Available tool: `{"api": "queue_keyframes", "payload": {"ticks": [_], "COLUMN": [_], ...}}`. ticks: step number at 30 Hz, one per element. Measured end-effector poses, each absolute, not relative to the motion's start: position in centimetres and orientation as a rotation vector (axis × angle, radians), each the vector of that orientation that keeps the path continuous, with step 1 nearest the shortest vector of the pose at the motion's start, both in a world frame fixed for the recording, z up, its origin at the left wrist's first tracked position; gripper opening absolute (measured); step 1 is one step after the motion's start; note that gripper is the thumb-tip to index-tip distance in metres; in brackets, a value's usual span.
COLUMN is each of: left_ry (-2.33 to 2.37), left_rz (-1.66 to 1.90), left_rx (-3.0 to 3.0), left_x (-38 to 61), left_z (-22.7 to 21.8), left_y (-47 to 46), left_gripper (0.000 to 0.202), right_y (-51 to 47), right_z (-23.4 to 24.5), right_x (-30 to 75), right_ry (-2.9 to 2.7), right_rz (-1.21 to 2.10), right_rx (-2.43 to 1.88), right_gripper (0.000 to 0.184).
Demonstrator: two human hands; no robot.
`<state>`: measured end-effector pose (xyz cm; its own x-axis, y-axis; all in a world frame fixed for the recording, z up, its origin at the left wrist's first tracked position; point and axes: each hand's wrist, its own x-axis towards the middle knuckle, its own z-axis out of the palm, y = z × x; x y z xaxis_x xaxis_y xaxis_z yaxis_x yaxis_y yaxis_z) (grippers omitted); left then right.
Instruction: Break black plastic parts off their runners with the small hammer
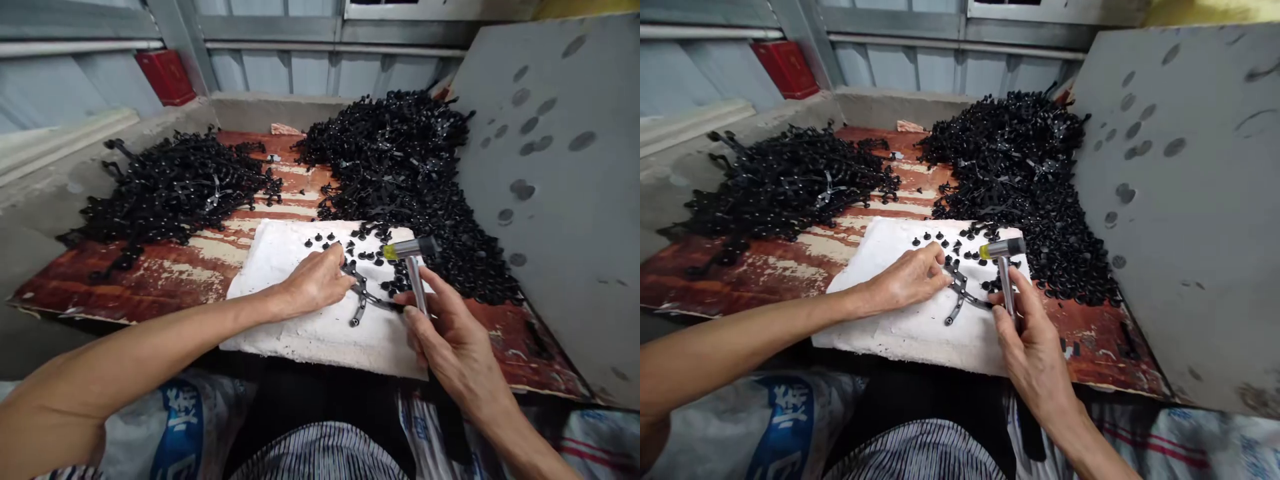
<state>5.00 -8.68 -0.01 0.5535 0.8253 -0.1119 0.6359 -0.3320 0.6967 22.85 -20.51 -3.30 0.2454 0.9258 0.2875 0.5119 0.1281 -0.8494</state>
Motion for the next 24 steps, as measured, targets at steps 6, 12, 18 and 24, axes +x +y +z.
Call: {"api": "queue_keyframes", "payload": {"ticks": [6,12,18,24], "left_ry": [1.171,1.129,1.138,1.026], "left_rz": [0.392,0.551,0.456,0.491], "left_rx": [2.043,1.874,1.632,1.490], "left_x": [6.1,7.3,6.8,5.6], "left_z": [-0.5,-1.4,-0.7,-0.2], "left_y": [-8.6,-9.5,-9.8,-10.3], "left_gripper": [0.017,0.016,0.015,0.011], "right_y": [-19.9,-19.2,-19.4,-19.8], "right_z": [-4.7,-4.8,-4.5,-3.6], "right_x": [23.9,23.4,23.6,23.3], "right_ry": [-1.774,-1.837,-1.858,-1.874], "right_rz": [0.171,0.059,0.084,0.068], "right_rx": [-1.588,-1.572,-1.664,-1.541], "right_gripper": [0.058,0.060,0.064,0.064]}}
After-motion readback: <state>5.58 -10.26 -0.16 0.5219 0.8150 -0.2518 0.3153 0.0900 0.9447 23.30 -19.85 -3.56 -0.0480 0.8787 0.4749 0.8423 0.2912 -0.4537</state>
